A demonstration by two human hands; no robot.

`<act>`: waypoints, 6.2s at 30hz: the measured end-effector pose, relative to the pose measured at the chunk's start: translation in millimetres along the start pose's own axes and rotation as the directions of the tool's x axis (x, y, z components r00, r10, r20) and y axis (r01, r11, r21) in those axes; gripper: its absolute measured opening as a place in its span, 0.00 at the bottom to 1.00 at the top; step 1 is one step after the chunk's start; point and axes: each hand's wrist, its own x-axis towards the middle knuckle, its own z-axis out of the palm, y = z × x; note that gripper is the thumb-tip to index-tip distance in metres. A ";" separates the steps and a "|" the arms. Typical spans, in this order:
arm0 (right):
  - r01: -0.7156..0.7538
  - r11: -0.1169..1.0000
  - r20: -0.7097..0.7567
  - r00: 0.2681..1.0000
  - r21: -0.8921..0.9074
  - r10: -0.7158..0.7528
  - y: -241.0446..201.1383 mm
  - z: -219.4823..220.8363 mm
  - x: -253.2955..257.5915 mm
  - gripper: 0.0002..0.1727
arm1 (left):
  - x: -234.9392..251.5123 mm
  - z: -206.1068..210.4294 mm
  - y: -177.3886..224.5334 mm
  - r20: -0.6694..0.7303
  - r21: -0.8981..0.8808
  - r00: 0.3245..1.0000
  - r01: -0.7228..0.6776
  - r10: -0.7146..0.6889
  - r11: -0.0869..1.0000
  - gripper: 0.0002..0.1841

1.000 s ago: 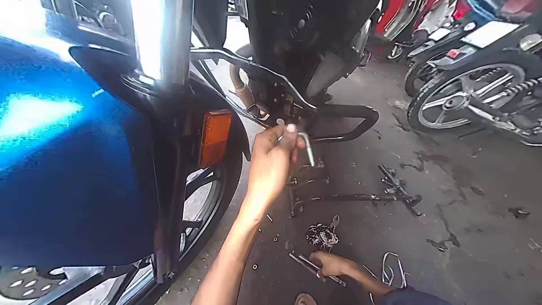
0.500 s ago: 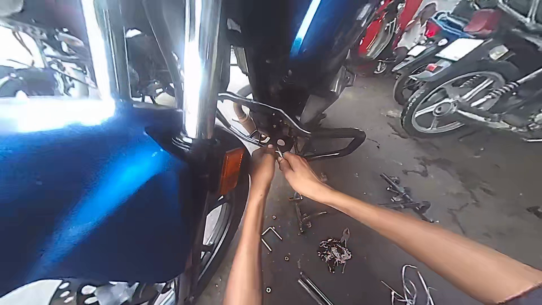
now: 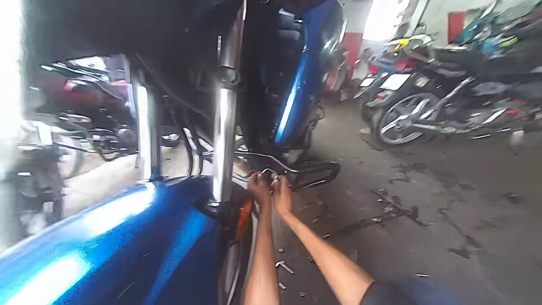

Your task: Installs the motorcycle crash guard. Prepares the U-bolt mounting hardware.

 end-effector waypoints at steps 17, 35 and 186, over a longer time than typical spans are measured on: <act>-0.346 0.850 0.072 0.935 0.397 0.347 -26.9 -17.8 34.4 0.23 | 6.2 -4.0 17.4 0.055 0.034 0.998 0.003 -0.004 0.999 0.27; -0.028 0.749 -0.311 0.899 0.662 0.309 -33.7 28.6 57.8 0.20 | 0.8 -7.0 16.5 -0.135 0.021 0.987 -0.082 0.084 0.996 0.22; 0.362 0.688 -0.012 0.889 0.628 -0.457 40.4 56.3 190.7 0.12 | 133.5 13.6 -70.5 -0.105 -0.466 0.971 -0.239 0.215 0.852 0.25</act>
